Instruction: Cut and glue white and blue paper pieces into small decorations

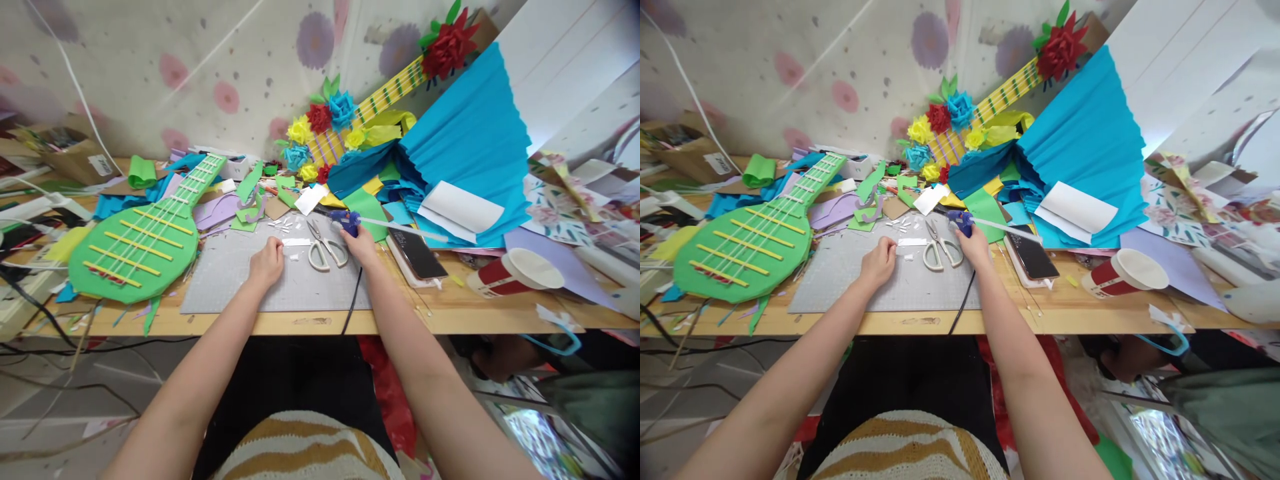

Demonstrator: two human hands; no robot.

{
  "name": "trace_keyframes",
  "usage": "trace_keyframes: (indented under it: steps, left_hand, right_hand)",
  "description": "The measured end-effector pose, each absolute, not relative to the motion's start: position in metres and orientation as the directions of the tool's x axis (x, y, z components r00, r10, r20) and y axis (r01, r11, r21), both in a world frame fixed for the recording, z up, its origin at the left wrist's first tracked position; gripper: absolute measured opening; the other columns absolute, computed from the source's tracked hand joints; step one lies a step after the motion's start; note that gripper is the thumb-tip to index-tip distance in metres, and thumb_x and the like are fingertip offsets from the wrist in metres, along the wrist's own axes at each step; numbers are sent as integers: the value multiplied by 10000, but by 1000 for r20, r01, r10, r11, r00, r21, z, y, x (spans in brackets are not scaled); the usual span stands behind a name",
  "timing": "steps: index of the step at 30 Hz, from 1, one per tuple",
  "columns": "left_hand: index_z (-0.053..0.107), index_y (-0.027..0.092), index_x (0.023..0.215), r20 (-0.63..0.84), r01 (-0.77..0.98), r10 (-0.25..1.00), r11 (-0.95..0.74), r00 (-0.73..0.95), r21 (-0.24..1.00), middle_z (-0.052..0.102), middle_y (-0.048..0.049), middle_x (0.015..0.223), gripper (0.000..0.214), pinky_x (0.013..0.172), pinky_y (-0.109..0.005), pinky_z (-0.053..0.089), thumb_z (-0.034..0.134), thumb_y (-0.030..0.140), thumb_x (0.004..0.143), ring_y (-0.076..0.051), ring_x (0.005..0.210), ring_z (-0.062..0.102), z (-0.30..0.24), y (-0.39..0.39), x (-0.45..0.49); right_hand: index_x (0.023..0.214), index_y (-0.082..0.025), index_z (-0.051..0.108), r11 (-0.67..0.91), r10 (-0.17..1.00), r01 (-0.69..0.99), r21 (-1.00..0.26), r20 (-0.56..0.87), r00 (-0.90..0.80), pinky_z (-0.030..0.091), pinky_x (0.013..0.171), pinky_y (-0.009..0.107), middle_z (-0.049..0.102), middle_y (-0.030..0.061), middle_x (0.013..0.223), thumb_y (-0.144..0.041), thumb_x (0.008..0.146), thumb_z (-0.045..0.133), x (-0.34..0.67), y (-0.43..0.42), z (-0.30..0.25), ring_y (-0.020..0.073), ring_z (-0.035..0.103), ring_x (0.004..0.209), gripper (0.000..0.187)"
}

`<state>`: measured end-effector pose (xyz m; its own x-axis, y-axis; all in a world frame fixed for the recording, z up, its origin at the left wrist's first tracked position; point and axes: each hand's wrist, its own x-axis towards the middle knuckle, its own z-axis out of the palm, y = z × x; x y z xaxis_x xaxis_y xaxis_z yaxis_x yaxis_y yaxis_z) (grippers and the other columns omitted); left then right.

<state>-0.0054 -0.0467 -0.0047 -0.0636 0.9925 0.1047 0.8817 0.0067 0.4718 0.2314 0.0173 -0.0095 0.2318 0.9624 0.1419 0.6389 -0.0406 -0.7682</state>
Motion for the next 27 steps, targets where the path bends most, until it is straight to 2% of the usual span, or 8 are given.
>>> trace_keyframes:
  steps: [4,6,8,13,19,27]
  left_hand:
    - [477,216,1019,120,876,987,32,-102,481,641,-69,956,244,663,-291,372,301,310,878,-215,837,603,-6,-45,-5]
    - [492,220,1003,128,886,980,75,-150,459,648,-66,932,243,659,-290,370,310,320,876,-216,831,605,-6,-45,-4]
    - [504,229,992,143,898,971,116,-193,425,653,-62,889,249,651,-293,365,307,329,877,-221,811,607,-6,-44,-3]
    - [495,218,1014,156,915,965,139,-211,379,654,-75,854,266,644,-297,362,291,323,879,-228,784,612,-4,-46,0]
    - [465,186,1034,146,911,966,142,-213,387,651,-105,876,261,665,-311,379,296,307,875,-240,786,622,-5,-45,0]
    - [464,182,1037,127,914,976,113,-175,391,652,-114,901,264,680,-314,395,302,307,871,-236,801,625,-4,-46,1]
  right_hand:
    - [892,-159,599,43,969,366,-930,128,211,465,603,288,628,33,658,-518,701,539,218,3,0,150,569,579,411]
    - [805,-167,626,26,991,335,-942,69,118,462,585,279,618,27,614,-546,675,562,207,-7,5,149,567,557,405]
    - [783,-173,644,12,998,363,-932,35,57,474,627,293,647,40,662,-537,633,615,196,-17,7,181,607,637,395]
    - [928,-192,656,107,994,474,-874,86,-66,469,782,338,692,54,895,-498,635,650,183,-26,0,232,633,873,423]
    - [1013,-215,638,134,991,511,-849,111,-75,466,805,340,692,46,949,-518,670,626,188,-26,-5,230,630,917,458]
    - [1016,-228,642,178,984,602,-778,141,-109,467,775,342,691,50,941,-540,685,610,186,-25,-8,240,630,898,455]
